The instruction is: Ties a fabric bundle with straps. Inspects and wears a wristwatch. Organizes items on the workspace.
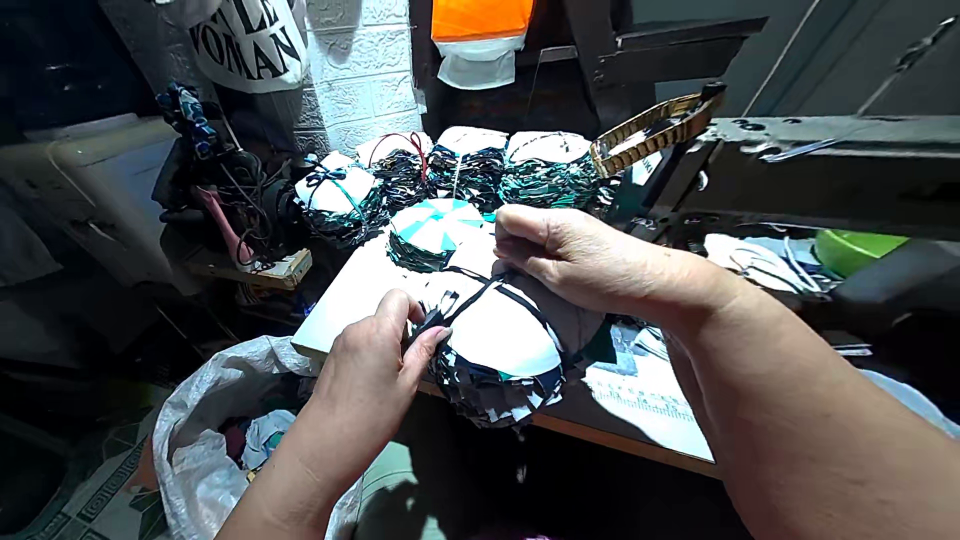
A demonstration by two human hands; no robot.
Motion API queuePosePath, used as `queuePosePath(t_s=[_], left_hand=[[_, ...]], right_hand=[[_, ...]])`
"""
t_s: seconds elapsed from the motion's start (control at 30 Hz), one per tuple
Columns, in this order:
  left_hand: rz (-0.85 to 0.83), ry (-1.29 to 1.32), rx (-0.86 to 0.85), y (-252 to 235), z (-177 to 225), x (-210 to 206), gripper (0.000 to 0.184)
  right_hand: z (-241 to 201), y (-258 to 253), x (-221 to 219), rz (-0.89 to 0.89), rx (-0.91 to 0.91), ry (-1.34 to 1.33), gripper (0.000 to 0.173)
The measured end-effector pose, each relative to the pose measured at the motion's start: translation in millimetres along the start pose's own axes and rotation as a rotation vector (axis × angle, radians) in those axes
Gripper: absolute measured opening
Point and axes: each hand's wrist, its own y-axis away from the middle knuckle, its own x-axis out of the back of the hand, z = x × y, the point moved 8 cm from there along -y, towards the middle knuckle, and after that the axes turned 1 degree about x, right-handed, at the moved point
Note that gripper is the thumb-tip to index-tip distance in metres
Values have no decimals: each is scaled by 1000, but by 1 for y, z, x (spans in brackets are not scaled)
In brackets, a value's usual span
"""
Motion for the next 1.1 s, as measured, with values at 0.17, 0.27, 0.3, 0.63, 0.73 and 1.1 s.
queuePosePath(t_s=[0.17,0.27,0.3,0.63,0.73,1.1], left_hand=[[-48,-53,40,0,0,4,22],[-16,110,74,-5,-5,6,29],[-3,166,105,-6,-8,5,34],[-50,482,267,-13,-22,-23,40],[-108,569,272,-14,-19,-26,38],[-157,699,338,-6,-30,-30,36]], right_hand=[[-1,2,0,11,-10,-20,13],[-6,3,0,14,6,-32,12],[-7,3,-1,14,5,-30,12],[-27,8,20,152,80,-168,13],[-63,1,29,187,214,-199,16],[-34,15,20,273,36,-171,23]])
